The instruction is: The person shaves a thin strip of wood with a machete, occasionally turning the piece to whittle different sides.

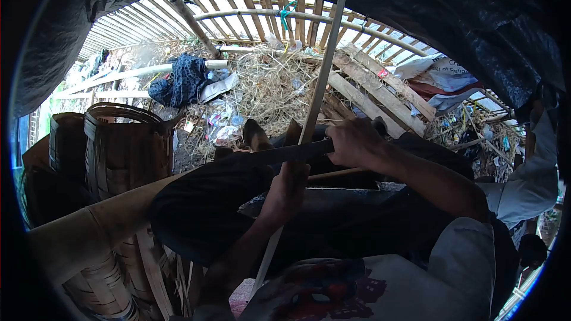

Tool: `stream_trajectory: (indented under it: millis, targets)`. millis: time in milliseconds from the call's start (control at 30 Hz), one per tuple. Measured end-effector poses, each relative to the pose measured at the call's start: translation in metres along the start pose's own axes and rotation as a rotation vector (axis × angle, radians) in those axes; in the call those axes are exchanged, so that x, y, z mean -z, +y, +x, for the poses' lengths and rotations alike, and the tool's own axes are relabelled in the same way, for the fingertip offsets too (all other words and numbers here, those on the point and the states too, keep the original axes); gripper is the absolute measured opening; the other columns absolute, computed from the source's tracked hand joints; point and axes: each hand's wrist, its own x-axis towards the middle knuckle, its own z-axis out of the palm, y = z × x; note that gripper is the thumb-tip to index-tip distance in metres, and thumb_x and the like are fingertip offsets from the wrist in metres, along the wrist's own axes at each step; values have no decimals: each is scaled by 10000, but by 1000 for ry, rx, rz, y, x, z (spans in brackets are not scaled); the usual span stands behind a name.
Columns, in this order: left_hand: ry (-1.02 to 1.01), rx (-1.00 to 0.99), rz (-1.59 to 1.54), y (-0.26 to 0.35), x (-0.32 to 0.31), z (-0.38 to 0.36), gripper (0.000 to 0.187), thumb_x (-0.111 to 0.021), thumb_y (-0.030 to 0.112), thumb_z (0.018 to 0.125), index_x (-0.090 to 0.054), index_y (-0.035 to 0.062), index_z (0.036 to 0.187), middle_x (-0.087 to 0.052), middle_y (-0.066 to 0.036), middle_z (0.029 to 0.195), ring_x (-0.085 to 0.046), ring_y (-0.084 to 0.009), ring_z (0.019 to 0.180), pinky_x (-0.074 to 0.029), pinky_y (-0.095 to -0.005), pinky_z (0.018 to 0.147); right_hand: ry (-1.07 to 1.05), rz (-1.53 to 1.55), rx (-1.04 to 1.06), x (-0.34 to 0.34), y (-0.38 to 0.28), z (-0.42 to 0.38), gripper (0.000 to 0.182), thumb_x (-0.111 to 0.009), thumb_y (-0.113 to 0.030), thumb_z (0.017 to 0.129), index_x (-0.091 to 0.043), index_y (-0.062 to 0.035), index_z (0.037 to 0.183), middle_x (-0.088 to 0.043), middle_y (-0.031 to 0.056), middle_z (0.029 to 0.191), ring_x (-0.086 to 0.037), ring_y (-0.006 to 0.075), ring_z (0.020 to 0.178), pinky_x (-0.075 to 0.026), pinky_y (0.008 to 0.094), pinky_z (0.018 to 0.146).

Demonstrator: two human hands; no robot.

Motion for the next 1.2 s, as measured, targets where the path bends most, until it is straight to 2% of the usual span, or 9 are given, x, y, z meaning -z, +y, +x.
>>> stream_trajectory:
  millis: [33, 100, 400, 533, 733, 800, 900, 1000, 1200]
  targets:
    - [-2, 1, 1, 3, 0, 1, 290, -472, 37, 930, -379, 16, 1204, -541, -47, 917, -524, -123, 769, -428, -273, 643, 0, 2, -1, -3, 3, 2, 293, -648, -299, 696, -637, -14, 760, -645, 181, 701, -655, 347, 700, -527, 424, 696]
    - [35, 6, 189, 17, 1, 2, 287, -439, 133, 947, -346, 79, 1214, -566, -224, 809, -550, -461, 712, -430, -440, 569, 53, -23, 13, -9, 10, 7, 268, -652, -271, 671, -646, -19, 762, -648, 170, 691, -658, 342, 693, -532, 420, 690]
    - [38, 90, 203, 24, 1, -1, 248, -462, 114, 937, -396, 25, 1159, -585, -242, 958, -551, -471, 897, -445, -406, 632, 43, -64, -39, -8, 17, 12, 304, -674, -273, 624, -652, -35, 811, -641, 163, 709, -651, 332, 710, -520, 428, 705]
    - [49, 86, 209, 22, 1, 0, 259, -464, 118, 938, -389, 31, 1170, -575, -239, 921, -564, -465, 823, -437, -400, 615, 89, -107, -30, -5, 15, 9, 303, -695, -273, 620, -652, -16, 776, -652, 179, 778, -659, 311, 758, -535, 419, 695]
    - [62, 69, 227, 28, 2, 0, 138, -480, 127, 937, -386, 38, 988, -539, -194, 738, -518, -402, 627, -417, -377, 566, 120, -96, -45, -3, 22, 12, 298, -672, -303, 623, -646, -47, 773, -636, 164, 683, -648, 326, 685, -517, 435, 694]
    - [55, 142, 246, 34, 3, 0, 157, -491, 131, 934, -363, 42, 917, -541, -181, 712, -505, -377, 603, -411, -364, 550, 20, -109, -85, 6, 18, 11, 291, -666, -256, 629, -639, -11, 784, -651, 170, 798, -652, 312, 781, -528, 423, 719]
    - [46, 41, 240, 28, 4, -1, 135, -448, 150, 950, -356, 54, 978, -580, -245, 754, -574, -470, 709, -412, -483, 543, 34, -85, -77, 4, 20, 12, 296, -666, -260, 628, -637, -9, 781, -652, 166, 798, -654, 305, 773, -530, 424, 713]
    - [36, 43, 225, 30, 4, -1, 131, -448, 149, 952, -358, 55, 970, -585, -244, 770, -574, -470, 728, -422, -472, 556, 114, -114, -54, -6, 28, 16, 306, -696, -307, 604, -645, -56, 770, -641, 155, 680, -651, 311, 675, -518, 421, 682]
    - [31, 46, 209, 31, 6, -2, 140, -449, 151, 952, -348, 53, 950, -578, -237, 765, -570, -470, 718, -420, -472, 545, 69, -168, -122, 6, 29, 16, 292, -679, -268, 633, -641, -9, 762, -645, 194, 746, -653, 344, 725, -532, 438, 685]
